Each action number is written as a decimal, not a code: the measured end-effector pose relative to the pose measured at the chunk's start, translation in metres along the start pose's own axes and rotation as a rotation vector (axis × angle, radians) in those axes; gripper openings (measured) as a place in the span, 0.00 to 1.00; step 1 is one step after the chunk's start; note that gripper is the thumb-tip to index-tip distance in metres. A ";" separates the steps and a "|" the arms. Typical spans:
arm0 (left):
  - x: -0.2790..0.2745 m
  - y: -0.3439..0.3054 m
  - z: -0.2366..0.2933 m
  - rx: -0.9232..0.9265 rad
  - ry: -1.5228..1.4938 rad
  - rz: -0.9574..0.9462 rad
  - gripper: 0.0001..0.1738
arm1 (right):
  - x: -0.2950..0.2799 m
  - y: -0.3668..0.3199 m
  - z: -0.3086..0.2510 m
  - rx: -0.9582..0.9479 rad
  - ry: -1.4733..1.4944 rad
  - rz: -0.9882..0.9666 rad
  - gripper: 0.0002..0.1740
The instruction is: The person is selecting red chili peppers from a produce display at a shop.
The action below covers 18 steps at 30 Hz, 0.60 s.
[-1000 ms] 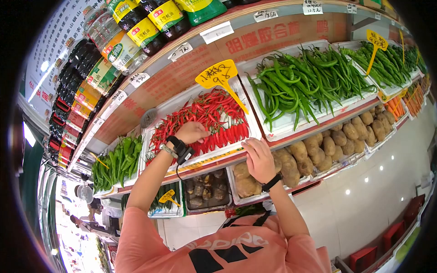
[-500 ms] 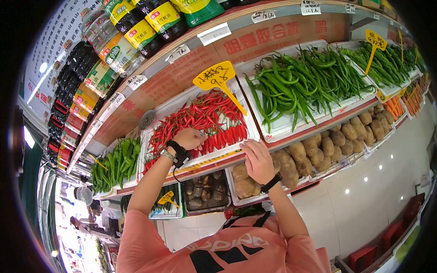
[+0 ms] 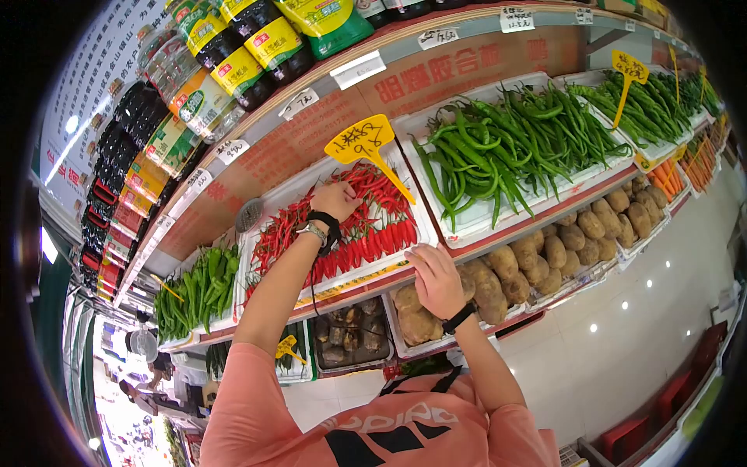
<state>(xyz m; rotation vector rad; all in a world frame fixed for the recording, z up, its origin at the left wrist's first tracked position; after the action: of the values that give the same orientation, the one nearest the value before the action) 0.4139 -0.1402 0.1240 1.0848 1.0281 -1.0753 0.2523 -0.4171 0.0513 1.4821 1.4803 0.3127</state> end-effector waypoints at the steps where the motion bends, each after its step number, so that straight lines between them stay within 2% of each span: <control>1: 0.002 0.001 0.001 0.010 0.014 0.019 0.17 | 0.000 0.000 0.000 0.000 0.000 -0.002 0.26; 13: -0.007 0.008 -0.015 0.002 0.051 0.167 0.12 | 0.001 -0.002 0.000 0.004 0.006 0.016 0.27; 18: -0.057 -0.024 -0.008 0.037 -0.076 0.300 0.10 | 0.001 -0.001 0.000 0.011 0.017 0.005 0.26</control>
<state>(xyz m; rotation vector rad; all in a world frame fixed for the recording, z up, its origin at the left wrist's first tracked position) 0.3798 -0.1270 0.1745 1.1774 0.7587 -0.8875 0.2517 -0.4164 0.0502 1.4949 1.4941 0.3214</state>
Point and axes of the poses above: each hand's wrist, its own y-axis towards the middle knuckle, its own x-axis out of the palm, z = x × y, the point moved 7 cm from there along y, towards the middle knuckle, and after that the axes turned 3 degrees about -y, right-handed, at the moved point
